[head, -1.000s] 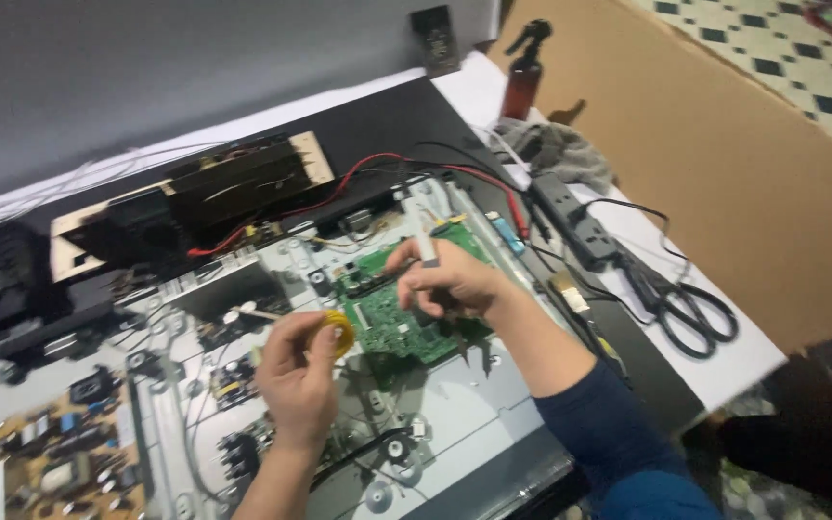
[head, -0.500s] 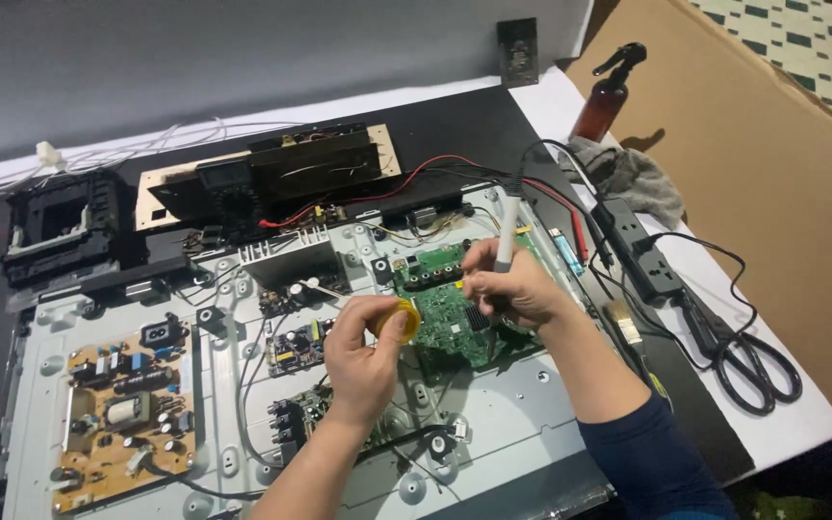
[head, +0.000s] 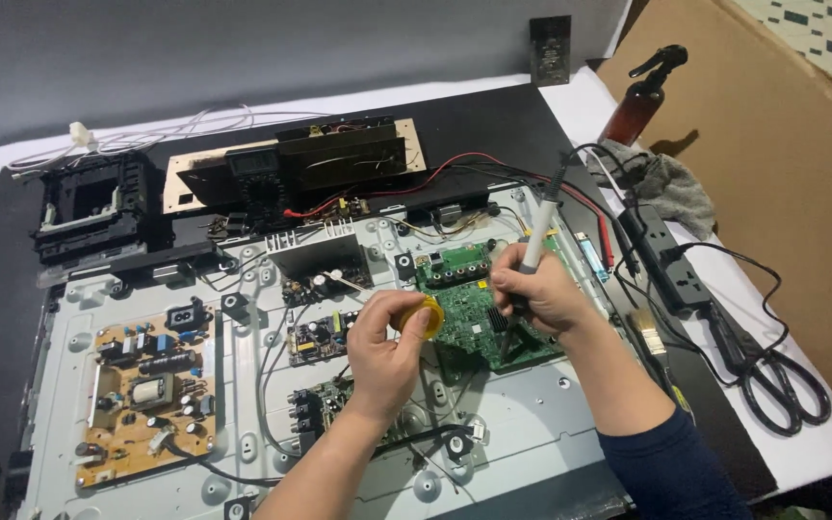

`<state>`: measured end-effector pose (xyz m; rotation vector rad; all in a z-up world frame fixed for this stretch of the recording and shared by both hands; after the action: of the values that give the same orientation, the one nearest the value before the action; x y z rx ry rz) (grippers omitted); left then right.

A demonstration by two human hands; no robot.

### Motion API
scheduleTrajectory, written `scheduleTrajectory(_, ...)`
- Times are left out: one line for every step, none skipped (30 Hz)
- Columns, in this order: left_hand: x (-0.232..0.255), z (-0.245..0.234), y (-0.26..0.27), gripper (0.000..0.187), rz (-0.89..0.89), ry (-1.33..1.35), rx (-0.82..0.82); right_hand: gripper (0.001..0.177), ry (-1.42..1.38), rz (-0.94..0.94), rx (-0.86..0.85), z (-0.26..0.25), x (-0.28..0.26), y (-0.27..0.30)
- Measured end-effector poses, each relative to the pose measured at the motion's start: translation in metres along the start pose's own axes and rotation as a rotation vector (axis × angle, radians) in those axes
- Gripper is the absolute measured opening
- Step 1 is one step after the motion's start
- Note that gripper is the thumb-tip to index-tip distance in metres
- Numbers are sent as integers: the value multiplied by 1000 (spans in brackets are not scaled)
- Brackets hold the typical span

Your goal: The person uses a soldering iron to work on a green circuit board inside an open electronic device chassis. They hold a roll of solder in one hand while applying the soldering iron to various components on the board with the other hand. The task involves precise manipulation of the soldering iron and solder wire to repair or modify the electronics.

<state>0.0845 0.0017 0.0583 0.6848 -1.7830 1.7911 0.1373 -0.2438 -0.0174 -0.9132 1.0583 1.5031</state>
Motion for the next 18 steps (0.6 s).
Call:
scheduleTrajectory(-4, 0, 2, 11, 0, -2, 1, 19, 0, 0, -2, 1, -2, 2)
scheduleTrajectory(-6, 2, 4, 11, 20, 0, -7, 19, -9, -7, 7, 0, -4, 4)
scheduleTrajectory(-7, 3, 6, 11, 40, 1, -14, 20, -17, -14, 16, -1, -7, 5)
scheduleTrajectory(-4, 2, 3, 11, 40, -2, -13, 20, -18, -14, 13, -2, -5, 3)
scheduleTrajectory(0, 1, 2, 11, 48, 0, -6, 20, -20, -16, 20, -5, -4, 2)
scheduleTrajectory(4, 1, 0, 12, 55, 1, 1, 20, -23, -19, 26, -8, -2, 1)
scheduleTrajectory(3, 0, 0, 12, 56, 2, 0, 20, -23, -20, 27, -8, -3, 2)
scheduleTrajectory(-1, -2, 1, 11, 20, 11, 13, 21, -29, -25, 21, -7, -4, 3)
scheduleTrajectory(-5, -4, 2, 11, -15, 19, 27, 22, -34, -30, 13, -5, -5, 4)
scheduleTrajectory(-5, -4, 2, 11, -13, 18, 28, 22, -33, -31, 12, -5, -6, 4)
scheduleTrajectory(-7, -7, 2, 11, -32, 38, 57, 22, -33, -34, 5, -4, -7, 4)
scheduleTrajectory(-9, -10, 3, 11, -52, 58, 86, 22, -33, -36, -1, -3, -8, 4)
scheduleTrajectory(-9, -12, 2, 11, -53, 56, 87, 22, -33, -33, -3, -11, -7, 2)
scheduleTrajectory(-11, -16, 2, 12, -82, 78, 117, 18, -30, -39, 18, -21, -6, -1)
scheduleTrajectory(-14, -20, 2, 12, -109, 99, 145, 15, -27, -46, 39, -31, -5, -3)
scheduleTrajectory(-17, -20, 2, 12, -109, 97, 146, 15, -28, -45, 38, -41, -12, -6)
scheduleTrajectory(-20, -19, 2, 13, -116, 91, 127, 19, -117, -111, 39, -53, -25, -7)
scheduleTrajectory(-24, -19, 2, 13, -124, 84, 107, 23, -206, -177, 40, -67, -37, -8)
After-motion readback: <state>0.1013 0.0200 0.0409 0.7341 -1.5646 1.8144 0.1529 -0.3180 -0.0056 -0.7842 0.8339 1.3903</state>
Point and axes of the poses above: each hand's wrist, its own y-axis away from the middle knuckle, its own z-axis out of the palm, x = y × z, the point moved 10 cm from there along -y, towards the middle knuckle, and after that the axes turned 15 degrees about z, right-handed, at the moved point
